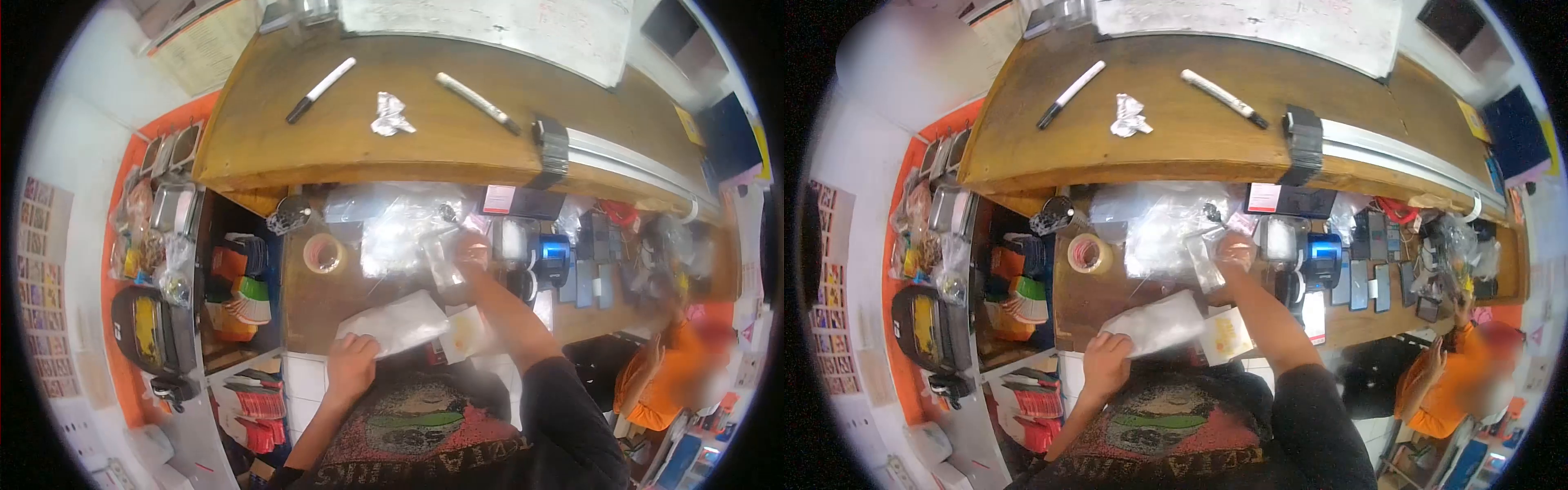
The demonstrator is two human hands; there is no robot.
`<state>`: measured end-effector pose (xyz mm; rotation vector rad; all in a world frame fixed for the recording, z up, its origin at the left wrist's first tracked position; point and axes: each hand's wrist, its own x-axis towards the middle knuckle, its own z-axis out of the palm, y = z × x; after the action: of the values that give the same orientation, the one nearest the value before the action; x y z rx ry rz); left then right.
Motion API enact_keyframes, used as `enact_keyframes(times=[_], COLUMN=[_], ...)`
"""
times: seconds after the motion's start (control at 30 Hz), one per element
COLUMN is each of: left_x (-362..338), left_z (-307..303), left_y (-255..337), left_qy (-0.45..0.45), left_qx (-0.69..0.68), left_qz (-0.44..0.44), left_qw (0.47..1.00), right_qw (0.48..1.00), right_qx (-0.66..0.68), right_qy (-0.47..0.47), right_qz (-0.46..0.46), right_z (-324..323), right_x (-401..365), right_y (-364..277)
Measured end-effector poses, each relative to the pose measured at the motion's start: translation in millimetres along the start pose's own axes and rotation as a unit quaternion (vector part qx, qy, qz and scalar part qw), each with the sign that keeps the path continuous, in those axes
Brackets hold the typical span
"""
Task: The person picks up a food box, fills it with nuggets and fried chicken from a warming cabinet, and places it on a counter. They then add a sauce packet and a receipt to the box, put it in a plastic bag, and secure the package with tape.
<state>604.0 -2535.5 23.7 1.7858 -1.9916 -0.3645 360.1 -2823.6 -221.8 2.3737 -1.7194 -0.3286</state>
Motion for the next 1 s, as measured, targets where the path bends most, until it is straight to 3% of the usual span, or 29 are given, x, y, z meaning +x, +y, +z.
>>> enact_keyframes(times=[0.27,0.3,0.37,0.43,0.47,0.5,0.57,0.63,0.67,0.7,0.73,0.77,0.87,0.93,0.97,1.0], left_x=[-23,-24,-17,-4,6,18,49,87,112,135,154,180,227,253,262,271], left_z=[11,8,3,0,-1,3,1,35,52,76,140,187,220,223,222,220], left_y=[-28,-33,-42,-59,-69,-81,-84,-93,-95,-104,-142,-158,-173,-181,-184,-187], left_qy=[-0.194,-0.213,-0.248,-0.296,-0.319,-0.35,-0.384,-0.245,-0.154,-0.055,0.014,0.128,0.246,0.278,0.286,0.289], left_qx=[-0.093,-0.109,-0.14,-0.205,-0.235,-0.273,-0.295,-0.466,-0.612,-0.73,-0.774,-0.748,-0.65,-0.59,-0.559,-0.531], left_qz=[0.02,0.025,0.037,0.069,0.085,0.095,-0.053,-0.18,-0.271,-0.352,-0.368,-0.402,-0.475,-0.5,-0.516,-0.53], left_qw=[0.976,0.971,0.958,0.93,0.914,0.891,0.873,0.831,0.727,0.583,0.515,0.513,0.54,0.569,0.583,0.595], right_qw=[0.933,0.948,0.969,0.967,0.951,0.943,0.936,0.94,0.94,0.936,0.931,0.936,0.933,0.8,0.805,0.784], right_qx=[0.282,0.213,0.173,0.164,0.176,0.187,0.203,0.249,0.288,0.315,0.342,0.342,0.347,0.58,0.586,0.612], right_qy=[-0.083,-0.038,-0.014,-0.046,-0.087,-0.114,-0.154,-0.128,-0.091,-0.072,-0.058,-0.046,0.009,0.03,-0.002,-0.048], right_qz=[0.207,0.235,0.175,0.192,0.237,0.25,0.241,0.192,0.16,0.138,0.114,0.073,0.093,0.151,0.09,0.096], right_z=[-47,-62,33,35,-27,-44,-48,-42,-42,-34,-28,-42,-110,-175,-161,-161], right_x=[-12,-18,-24,-29,-35,-33,-28,-27,-26,-24,-24,-30,-45,-62,-68,-71], right_y=[-1,-10,-12,-16,-19,-21,-14,-6,-4,2,5,9,10,-6,7,13])
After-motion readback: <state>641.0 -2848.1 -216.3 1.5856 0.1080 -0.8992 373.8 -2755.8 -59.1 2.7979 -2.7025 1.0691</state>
